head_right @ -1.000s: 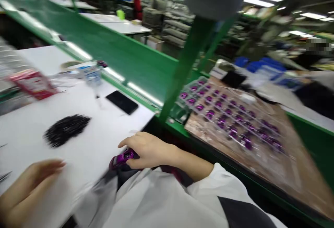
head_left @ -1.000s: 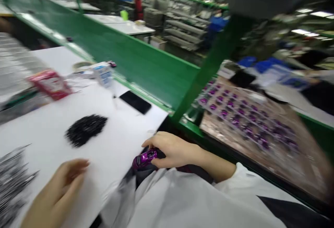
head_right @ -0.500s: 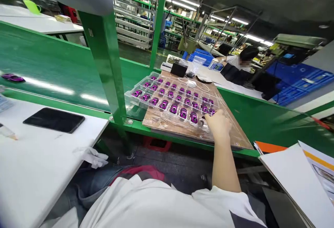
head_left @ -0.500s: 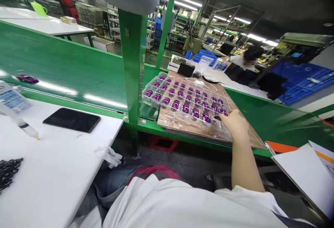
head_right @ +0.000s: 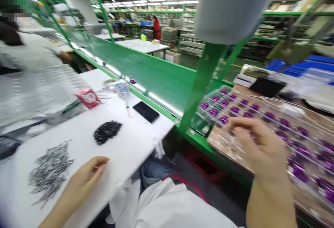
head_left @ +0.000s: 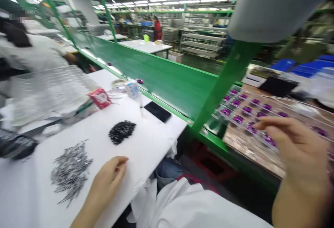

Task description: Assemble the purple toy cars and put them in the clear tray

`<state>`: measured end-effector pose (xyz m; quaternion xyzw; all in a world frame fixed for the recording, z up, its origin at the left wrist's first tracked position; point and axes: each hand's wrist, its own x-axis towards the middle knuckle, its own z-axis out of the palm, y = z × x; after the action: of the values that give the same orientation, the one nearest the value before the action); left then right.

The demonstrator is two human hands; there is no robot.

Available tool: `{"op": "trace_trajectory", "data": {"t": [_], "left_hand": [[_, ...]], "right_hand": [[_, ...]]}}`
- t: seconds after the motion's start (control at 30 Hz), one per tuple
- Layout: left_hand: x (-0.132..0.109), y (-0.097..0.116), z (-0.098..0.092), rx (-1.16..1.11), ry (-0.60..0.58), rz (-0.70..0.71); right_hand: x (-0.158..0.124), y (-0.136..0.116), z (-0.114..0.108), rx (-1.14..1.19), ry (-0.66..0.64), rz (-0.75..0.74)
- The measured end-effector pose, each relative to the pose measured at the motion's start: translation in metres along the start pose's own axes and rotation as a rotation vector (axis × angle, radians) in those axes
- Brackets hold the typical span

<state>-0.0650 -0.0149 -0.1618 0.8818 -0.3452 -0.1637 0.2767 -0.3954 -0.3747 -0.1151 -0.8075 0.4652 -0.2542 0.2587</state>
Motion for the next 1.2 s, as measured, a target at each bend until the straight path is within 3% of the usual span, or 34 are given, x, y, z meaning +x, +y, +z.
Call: {"op": "trace_trajectory", "data": {"t": [0.17,0.27,0.4,0.53,0.73,0.93,1.07,1.2], "left_hand": [[-0.008,0.011,-0.007,-0.048,-0.025,0.048],[-0.012,0.010,-0.008,-0.033,0.000,0.075],[-0.012,0.008,-0.008,-0.033,0.000,0.078],[-0.008,0.005,-0.011,-0.065,-0.021,0.053],[0.000,-0.003,-0.015,-0.095,-0.023,0.080],[0.003,-0.009,-0.017,-0.123,-0.022,0.111],[0.001,-0.009,-0.017,-0.140,-0.048,0.113],[0.000,-0.008,-0.016,-0.166,-0.049,0.080]], "right_hand": [[0.089,-0.155,0.153,0.161,-0.209,-0.371],[0.126,-0.226,0.234,0.109,-0.296,-0.429],[0.179,-0.257,0.316,-0.114,-0.318,-0.415],[0.229,-0.267,0.366,-0.311,-0.296,-0.422],[0.274,-0.290,0.407,-0.458,-0.369,-0.417],[0.282,-0.288,0.420,-0.544,-0.387,-0.348],[0.273,-0.276,0.401,-0.556,-0.366,-0.276],[0.260,-0.274,0.348,-0.437,-0.267,-0.186]]}}
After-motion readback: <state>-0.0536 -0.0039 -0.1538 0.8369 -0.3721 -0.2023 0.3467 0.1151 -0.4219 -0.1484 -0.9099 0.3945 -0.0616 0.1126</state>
